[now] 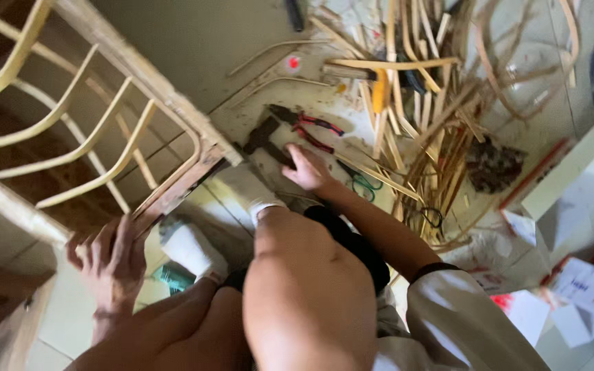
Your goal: The person assembles a rectangular woven basket by inserting thin wooden strips into a wooden frame. They use a hammer to tap the strips into place and apply glue to secure the joints. The person works on one basket at a time, occasionally moving to a second basket.
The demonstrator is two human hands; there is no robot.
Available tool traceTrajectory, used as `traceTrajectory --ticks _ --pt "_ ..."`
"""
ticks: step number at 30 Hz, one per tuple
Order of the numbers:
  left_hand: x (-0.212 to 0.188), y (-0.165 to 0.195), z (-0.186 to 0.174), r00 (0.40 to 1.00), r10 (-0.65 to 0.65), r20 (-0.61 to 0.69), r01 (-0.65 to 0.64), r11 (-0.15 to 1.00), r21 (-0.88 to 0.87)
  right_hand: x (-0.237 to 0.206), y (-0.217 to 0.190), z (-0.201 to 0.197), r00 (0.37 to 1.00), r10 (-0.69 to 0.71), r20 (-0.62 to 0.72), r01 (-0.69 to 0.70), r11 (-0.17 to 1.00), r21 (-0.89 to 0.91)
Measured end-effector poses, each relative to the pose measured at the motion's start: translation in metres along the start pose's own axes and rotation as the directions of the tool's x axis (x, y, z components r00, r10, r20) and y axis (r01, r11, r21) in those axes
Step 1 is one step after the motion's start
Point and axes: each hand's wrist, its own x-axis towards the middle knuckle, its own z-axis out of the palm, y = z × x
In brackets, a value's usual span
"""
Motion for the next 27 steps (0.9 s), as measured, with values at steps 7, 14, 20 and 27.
traceTrajectory --ticks 7,14,20,27 --pt "0.023 0.011 -0.002 0.999 0.028 -0.021 -0.029 0.998 -0.064 0.026 -0.026 -0.055 0.993 0.09 0.078 -0.102 0.981 0.162" --pt "0.035 0.015 -0.014 0.998 0.046 -0.048 -0.048 0.997 -0.053 0.043 -0.137 -0.178 0.899 0.197 0.392 -0.316 0.91 0.268" --pt "0.046 0.022 -0.03 0.999 0.013 -0.046 -0.017 0.996 -0.087 0.089 -0.182 -0.166 0.893 -0.337 0.298 0.284 0.936 0.207" --pt "0.058 0.03 -0.032 0.877 -0.346 -0.333 0.164 0.868 -0.469 0.111 -0.2 -0.154 0.803 -0.497 0.327 0.43 0.865 0.259"
